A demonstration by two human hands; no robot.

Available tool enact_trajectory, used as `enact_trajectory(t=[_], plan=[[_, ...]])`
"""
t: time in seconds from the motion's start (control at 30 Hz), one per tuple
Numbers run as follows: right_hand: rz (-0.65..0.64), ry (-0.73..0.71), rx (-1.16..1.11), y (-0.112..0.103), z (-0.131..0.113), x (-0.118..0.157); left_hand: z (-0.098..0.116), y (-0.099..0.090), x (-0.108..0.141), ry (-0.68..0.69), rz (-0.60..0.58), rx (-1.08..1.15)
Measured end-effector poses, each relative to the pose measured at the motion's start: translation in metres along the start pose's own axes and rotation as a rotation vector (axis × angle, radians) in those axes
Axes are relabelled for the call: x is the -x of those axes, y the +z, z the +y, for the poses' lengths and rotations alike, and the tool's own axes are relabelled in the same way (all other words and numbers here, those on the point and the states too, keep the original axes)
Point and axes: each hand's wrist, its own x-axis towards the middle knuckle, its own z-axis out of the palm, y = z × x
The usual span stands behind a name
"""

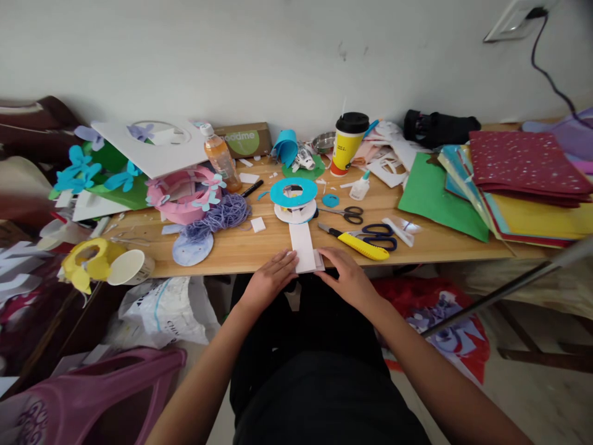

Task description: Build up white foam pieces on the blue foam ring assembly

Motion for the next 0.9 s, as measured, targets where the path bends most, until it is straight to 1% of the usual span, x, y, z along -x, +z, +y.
enact_trajectory(t=[0.2, 0.4, 0.53, 0.67, 0.9], plan=[[-0.001, 0.006, -0.034, -0.001, 0.002, 0.000, -0.002, 0.000, 0.000, 0.020, 0.011, -0.007], [-0.043, 0.036, -0.119, -0.008, 0.006, -0.007, -0.002, -0.003, -0.001, 0.011, -0.008, 0.026], [-0.059, -0.017, -0.069, -0.011, 0.007, -0.013, -0.003, -0.002, -0.001, 0.006, 0.001, 0.030], [-0.049, -0.059, -0.026, -0.011, 0.007, -0.013, -0.002, 0.001, -0.001, 0.006, 0.016, 0.007], [-0.035, -0.062, -0.025, -0.009, 0.007, -0.009, 0.000, 0.003, -0.002, -0.016, 0.048, 0.002]])
